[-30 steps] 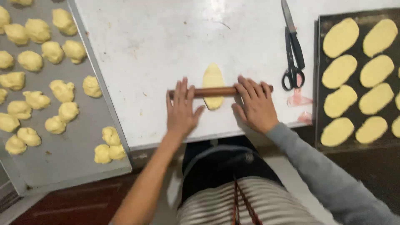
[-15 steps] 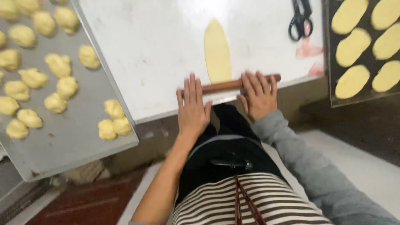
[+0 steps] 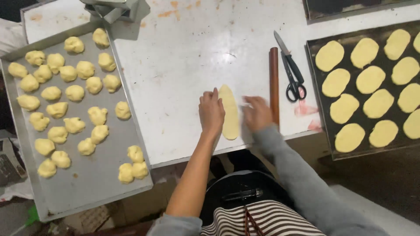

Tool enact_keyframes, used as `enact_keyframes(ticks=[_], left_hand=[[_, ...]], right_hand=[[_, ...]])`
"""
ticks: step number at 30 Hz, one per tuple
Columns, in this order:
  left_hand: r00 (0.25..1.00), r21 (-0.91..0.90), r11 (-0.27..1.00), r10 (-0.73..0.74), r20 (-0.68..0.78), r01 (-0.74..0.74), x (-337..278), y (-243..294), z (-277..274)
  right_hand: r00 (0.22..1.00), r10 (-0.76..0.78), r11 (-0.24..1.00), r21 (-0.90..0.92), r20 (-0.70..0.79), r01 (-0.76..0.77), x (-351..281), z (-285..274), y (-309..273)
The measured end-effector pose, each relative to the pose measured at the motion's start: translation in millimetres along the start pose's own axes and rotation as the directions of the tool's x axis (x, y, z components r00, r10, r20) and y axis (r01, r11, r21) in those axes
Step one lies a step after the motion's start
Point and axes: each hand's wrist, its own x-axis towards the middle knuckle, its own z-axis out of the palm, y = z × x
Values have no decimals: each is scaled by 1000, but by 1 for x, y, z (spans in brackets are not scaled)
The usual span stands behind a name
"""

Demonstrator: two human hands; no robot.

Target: Rolling out small dough balls into flat oval shapes using a rolling pin and arranging them on a baking tray.

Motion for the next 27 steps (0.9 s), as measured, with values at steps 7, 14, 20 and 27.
enact_keyframes(ticks=[7,14,20,27], left_hand=[[1000,-99,995,-9,-29,6,20,1,11],[996,-278,960,-8,88,32,18,14,-27],[968,-533,838,24,249,116,-47,48,-82],[898,-534,845,264,352,-40,-98,112,-108]], right_hand=[[916,75,996,18,393,-89,53,54,-3],[887,-66,993,120,457,12,70,14,-19],[791,78,774,463,607,-432,35,-71,-52],[953,122,711,646,276,-278,-7,-206,-100]])
